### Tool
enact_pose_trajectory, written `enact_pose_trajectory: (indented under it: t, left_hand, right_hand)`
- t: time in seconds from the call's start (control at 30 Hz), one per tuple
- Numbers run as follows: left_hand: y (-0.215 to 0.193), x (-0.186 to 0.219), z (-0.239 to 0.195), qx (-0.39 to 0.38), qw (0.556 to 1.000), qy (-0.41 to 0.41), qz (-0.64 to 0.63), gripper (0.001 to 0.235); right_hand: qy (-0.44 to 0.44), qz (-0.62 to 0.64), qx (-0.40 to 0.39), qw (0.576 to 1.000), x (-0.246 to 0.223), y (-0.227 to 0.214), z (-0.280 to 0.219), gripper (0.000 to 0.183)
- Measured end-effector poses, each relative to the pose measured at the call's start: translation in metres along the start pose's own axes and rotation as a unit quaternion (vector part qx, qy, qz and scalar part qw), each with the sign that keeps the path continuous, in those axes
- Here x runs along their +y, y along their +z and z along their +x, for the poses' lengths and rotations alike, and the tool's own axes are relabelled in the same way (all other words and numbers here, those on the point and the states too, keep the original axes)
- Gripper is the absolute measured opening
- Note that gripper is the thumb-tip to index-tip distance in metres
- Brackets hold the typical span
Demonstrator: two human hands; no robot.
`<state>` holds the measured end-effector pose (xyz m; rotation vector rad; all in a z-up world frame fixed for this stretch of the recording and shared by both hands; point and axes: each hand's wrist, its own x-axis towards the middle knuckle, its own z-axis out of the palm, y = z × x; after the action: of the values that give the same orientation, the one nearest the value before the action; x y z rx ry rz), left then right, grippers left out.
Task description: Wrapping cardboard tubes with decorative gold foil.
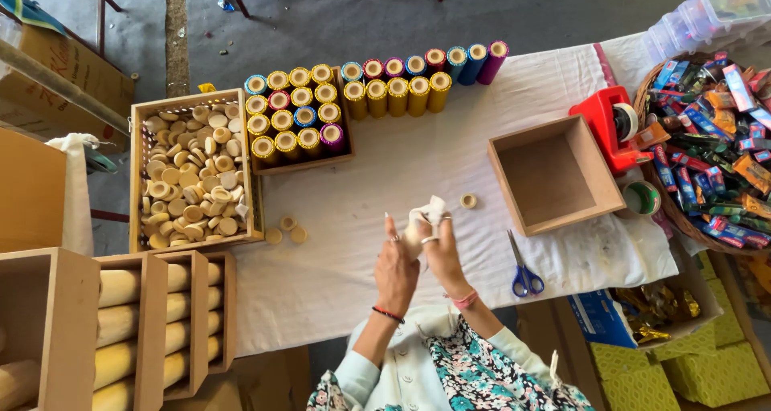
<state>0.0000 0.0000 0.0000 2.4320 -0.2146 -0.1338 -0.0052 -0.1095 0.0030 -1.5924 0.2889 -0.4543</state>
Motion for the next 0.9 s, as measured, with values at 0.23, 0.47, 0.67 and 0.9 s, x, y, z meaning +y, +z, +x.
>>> enact_pose_trajectory:
  t: [0.23, 0.47, 0.67, 0.9]
  left_hand:
    - [0.029, -0.052, 0.017, -0.024, 0.998, -0.035, 0.051, 0.071]
    - [0.020, -0.075, 0.028, -0.059, 0.990, -0.064, -0.110, 0.046]
    - [0.066, -0.149, 0.047, -0.013, 0.952, -0.116, -0.282, 0.045]
    - [0.013, -0.072, 0.096, -0.053, 0.922, -0.090, -0.372, 0.052]
  right_hand:
    - [-0.017, -0.263, -0.037, 0.964, -0.019, -0.002, 0.006, 0.032]
    - [0.152, -0.103, 0.010, 0.983, -0.002, -0.030, 0.014, 0.026]
    - [0.154, 0.119, 0.128, 0.973, 0.023, -0.062, 0.023, 0.021]
    - [0.225, 0.111, 0.143, 0.957, 0.054, -0.074, 0.021, 0.024]
